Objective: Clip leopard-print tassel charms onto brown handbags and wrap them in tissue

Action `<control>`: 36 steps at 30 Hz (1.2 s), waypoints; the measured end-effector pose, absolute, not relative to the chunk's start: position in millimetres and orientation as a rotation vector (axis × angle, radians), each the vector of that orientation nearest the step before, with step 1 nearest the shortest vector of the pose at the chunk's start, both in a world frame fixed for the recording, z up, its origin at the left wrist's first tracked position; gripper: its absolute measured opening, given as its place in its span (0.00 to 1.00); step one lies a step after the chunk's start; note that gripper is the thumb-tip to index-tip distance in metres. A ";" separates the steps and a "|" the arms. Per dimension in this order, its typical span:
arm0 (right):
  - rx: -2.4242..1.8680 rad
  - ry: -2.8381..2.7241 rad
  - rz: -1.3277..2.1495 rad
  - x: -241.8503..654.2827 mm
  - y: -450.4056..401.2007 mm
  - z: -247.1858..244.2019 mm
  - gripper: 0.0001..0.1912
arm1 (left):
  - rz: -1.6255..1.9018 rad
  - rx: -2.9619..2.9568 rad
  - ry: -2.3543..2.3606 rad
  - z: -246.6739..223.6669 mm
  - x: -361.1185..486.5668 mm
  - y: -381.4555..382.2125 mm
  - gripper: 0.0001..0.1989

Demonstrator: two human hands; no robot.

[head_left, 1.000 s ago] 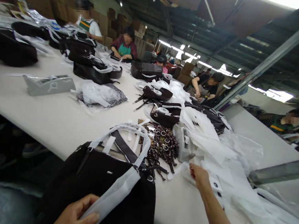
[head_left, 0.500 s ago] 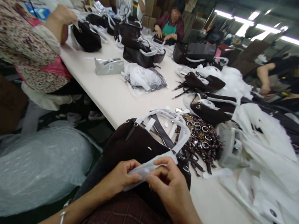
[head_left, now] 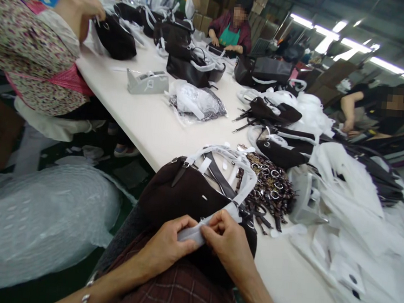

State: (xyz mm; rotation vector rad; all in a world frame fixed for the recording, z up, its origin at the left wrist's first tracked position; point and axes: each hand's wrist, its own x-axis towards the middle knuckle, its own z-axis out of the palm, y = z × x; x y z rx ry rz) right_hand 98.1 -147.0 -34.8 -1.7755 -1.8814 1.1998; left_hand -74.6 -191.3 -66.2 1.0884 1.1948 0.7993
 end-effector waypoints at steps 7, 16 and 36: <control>-1.815 -1.967 1.069 98.2 -144.8 -33.4 0.10 | 0.845 1.026 1.135 -82.5 -74.0 -191.7 0.14; -1.632 -1.601 1.534 107.2 -151.5 -35.2 0.11 | 0.924 0.873 1.049 -91.8 -77.6 -187.4 0.21; -1.488 -1.837 1.294 87.2 -148.2 -31.3 0.27 | 0.947 1.117 1.342 -74.9 -72.8 -197.6 0.38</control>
